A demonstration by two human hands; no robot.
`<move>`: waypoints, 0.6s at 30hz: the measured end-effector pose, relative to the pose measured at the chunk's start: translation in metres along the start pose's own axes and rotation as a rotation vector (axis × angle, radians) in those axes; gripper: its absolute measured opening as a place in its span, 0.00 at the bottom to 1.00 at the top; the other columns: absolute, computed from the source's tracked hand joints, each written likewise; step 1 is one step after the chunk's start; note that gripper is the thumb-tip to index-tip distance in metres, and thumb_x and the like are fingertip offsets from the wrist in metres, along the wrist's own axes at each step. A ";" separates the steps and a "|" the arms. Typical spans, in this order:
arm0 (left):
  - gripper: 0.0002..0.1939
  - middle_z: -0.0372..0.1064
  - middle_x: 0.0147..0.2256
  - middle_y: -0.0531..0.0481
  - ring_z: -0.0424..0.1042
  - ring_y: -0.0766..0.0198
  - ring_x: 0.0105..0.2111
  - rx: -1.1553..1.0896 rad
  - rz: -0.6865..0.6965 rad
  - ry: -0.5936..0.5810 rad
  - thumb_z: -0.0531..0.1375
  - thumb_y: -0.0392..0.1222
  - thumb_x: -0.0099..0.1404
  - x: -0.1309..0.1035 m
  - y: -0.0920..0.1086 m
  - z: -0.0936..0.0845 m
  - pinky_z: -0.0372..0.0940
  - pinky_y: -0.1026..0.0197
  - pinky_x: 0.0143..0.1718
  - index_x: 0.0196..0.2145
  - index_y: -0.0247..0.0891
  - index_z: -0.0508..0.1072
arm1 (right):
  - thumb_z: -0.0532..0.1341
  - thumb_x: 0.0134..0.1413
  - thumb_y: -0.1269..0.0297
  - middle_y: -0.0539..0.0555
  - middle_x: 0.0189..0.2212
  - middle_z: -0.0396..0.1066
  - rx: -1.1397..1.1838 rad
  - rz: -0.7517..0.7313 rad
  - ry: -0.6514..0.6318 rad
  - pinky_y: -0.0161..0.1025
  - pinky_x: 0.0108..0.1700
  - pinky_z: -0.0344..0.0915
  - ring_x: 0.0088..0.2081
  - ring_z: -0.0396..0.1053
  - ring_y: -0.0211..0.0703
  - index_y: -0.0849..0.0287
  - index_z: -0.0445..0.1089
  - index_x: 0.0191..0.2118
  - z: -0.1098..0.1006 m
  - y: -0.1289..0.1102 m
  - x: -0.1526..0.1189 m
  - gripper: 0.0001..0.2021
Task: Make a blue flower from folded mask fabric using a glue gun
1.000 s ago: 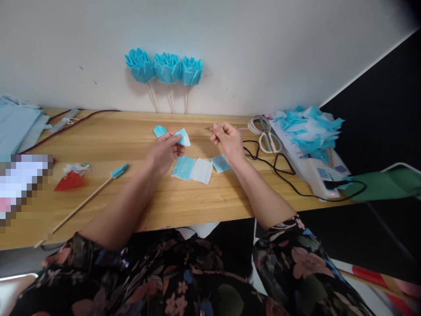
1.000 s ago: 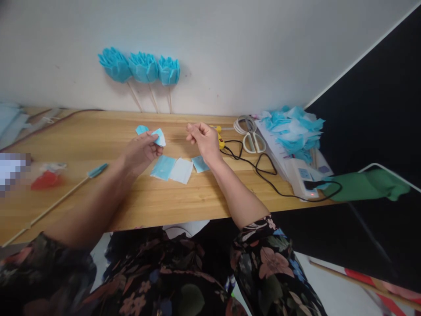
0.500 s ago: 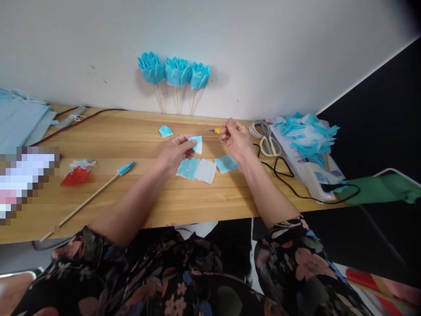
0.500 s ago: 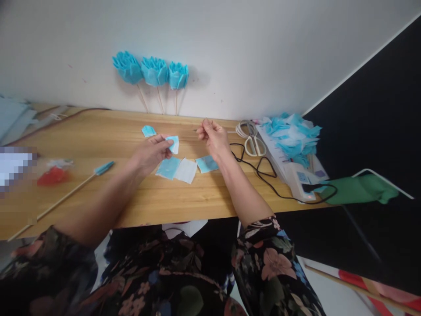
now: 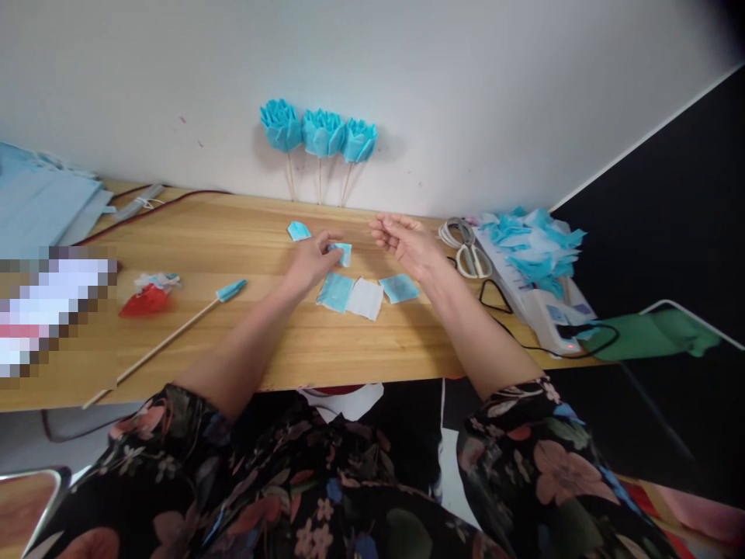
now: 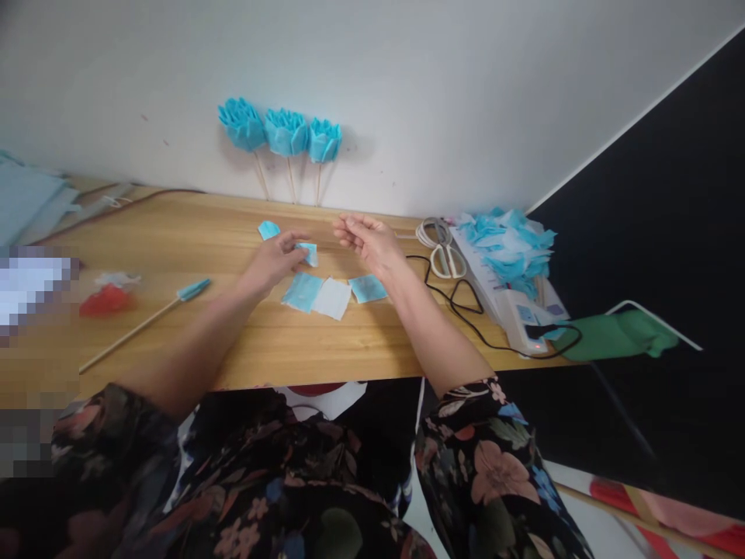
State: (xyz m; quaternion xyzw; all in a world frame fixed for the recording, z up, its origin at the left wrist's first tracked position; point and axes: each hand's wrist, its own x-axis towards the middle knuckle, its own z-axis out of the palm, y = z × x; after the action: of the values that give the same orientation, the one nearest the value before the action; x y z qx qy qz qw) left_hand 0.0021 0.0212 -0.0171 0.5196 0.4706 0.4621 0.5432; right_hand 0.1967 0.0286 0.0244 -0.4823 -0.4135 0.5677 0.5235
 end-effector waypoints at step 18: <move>0.09 0.76 0.34 0.46 0.72 0.54 0.38 0.434 0.197 0.127 0.62 0.31 0.58 0.009 -0.013 0.000 0.63 0.56 0.42 0.35 0.39 0.78 | 0.67 0.59 0.67 0.50 0.32 0.79 -0.190 -0.095 -0.367 0.33 0.36 0.75 0.35 0.79 0.37 0.60 0.70 0.40 0.101 -0.024 0.010 0.06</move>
State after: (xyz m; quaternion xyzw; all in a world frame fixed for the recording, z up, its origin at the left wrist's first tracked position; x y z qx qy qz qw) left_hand 0.0035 0.0298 -0.0304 0.6375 0.5389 0.4326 0.3406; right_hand 0.1029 0.0445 0.0665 -0.3982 -0.5757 0.5792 0.4178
